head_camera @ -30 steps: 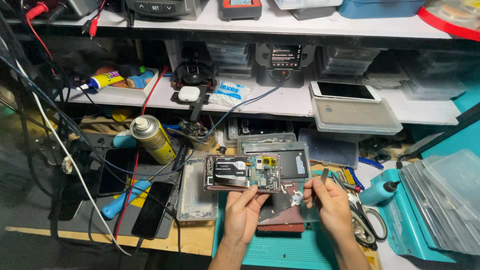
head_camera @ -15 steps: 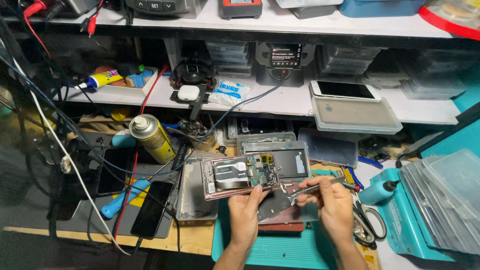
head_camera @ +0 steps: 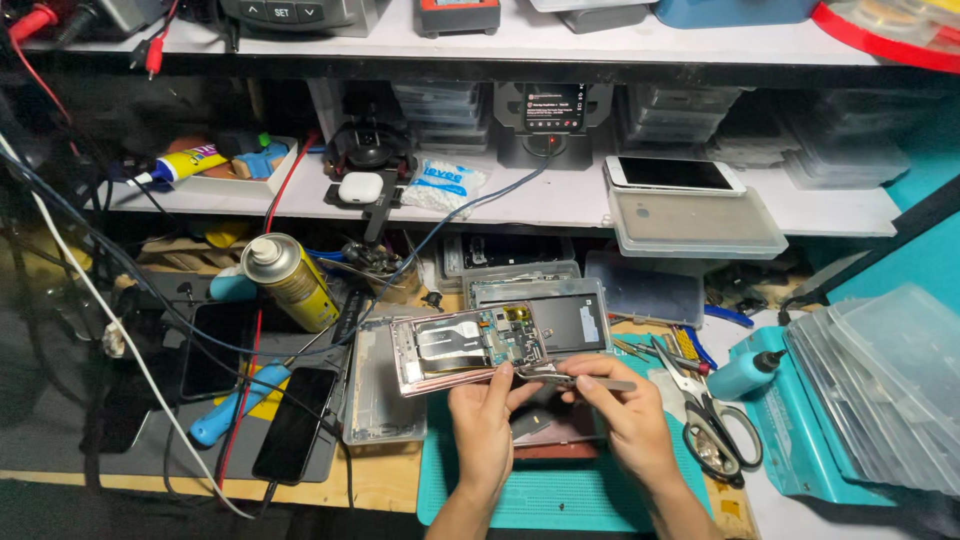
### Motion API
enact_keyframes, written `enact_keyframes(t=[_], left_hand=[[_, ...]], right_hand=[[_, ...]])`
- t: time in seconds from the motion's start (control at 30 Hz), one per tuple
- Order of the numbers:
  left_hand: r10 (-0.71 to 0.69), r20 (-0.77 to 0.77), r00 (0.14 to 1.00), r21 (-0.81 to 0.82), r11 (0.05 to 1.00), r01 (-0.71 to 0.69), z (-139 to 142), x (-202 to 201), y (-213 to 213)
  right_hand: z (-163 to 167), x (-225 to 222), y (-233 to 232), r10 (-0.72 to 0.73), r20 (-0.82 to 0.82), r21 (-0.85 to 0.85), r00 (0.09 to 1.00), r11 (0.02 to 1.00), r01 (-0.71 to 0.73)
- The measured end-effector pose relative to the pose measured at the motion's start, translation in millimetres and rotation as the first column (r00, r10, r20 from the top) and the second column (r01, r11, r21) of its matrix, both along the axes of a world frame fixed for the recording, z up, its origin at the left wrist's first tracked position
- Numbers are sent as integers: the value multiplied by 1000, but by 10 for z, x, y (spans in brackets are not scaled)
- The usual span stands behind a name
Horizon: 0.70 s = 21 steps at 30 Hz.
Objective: The person disassembles a smartphone at a repair workbench. They hold the opened phone in one hand and use a small screwdriver-like tool to pry and unscrew internal components, lifting out the battery and other parts and setting removed pieces on the mat.
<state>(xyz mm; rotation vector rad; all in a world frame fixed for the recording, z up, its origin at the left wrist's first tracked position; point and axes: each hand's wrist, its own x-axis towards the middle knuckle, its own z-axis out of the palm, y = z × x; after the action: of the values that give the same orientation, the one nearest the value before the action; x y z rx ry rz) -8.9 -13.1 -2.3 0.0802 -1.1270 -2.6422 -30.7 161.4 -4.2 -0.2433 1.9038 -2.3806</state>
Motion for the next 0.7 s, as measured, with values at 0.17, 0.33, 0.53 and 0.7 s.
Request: enact_keyframes(t=[0.17,0.33,0.53,0.7], left_hand=[[15,-5,1000,24,1000,-15,18,4,-34],[29,-5,1000,39,999,-29,1,13,-24],[55,20,998,9,998,-55,-16,8,-17],[78,29,997,-46,996,-76,33,29,-45]], right_hand=[[72,0,61,41,-210,179,977,984,-3],[319,111,-59,126,-362,506,924,859,81],[579,227,-209,220,-391,627,894,775,84],[638,223,-192,168,-430,565,887,816,119]])
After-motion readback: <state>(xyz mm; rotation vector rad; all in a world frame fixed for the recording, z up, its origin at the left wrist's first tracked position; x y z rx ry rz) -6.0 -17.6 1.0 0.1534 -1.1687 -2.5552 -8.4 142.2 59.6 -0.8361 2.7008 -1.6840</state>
